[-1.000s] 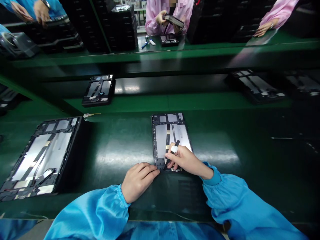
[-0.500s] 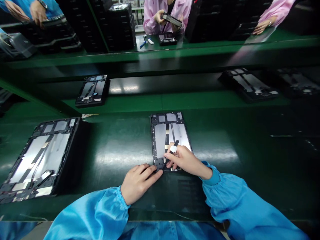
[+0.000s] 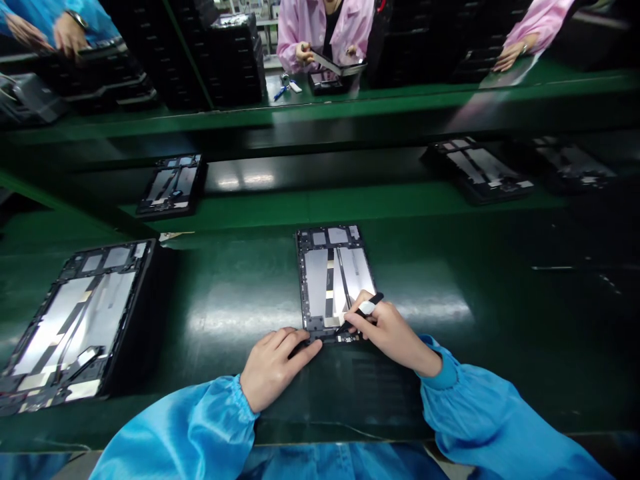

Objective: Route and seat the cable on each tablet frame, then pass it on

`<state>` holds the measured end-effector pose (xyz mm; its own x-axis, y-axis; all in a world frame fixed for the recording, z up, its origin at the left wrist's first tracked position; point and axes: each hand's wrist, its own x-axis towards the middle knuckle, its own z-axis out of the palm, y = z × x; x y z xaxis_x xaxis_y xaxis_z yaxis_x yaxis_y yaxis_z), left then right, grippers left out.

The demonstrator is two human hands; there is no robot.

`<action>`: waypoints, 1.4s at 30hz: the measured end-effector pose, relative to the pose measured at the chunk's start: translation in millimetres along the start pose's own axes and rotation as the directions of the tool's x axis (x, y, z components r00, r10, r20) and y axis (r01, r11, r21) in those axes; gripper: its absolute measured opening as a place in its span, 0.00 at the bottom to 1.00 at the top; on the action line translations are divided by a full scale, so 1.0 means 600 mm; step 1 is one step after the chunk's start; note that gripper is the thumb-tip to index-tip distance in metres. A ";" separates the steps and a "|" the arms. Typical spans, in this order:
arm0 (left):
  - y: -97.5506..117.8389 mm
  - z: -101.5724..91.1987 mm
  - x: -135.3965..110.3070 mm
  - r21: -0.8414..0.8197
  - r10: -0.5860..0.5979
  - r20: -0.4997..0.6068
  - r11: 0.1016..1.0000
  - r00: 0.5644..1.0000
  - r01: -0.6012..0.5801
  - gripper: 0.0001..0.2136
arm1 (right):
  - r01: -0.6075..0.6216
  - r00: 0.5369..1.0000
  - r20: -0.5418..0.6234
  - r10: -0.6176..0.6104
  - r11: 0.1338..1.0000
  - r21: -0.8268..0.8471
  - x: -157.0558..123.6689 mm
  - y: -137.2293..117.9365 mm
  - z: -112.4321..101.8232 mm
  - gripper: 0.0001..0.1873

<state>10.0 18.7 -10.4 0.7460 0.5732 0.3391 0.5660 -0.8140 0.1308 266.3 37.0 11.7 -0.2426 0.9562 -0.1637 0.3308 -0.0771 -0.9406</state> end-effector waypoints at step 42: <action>-0.128 0.065 0.245 0.192 -0.167 0.020 0.968 0.986 0.160 0.14 | 0.202 0.836 -0.544 -0.074 0.963 0.179 0.023 0.034 0.012 0.22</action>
<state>89.9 169.2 -6.8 0.6481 0.7026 0.2940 0.7346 -0.6784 0.0019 263.3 46.8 -12.1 0.2683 0.9587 0.0947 0.1060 0.0683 -0.9920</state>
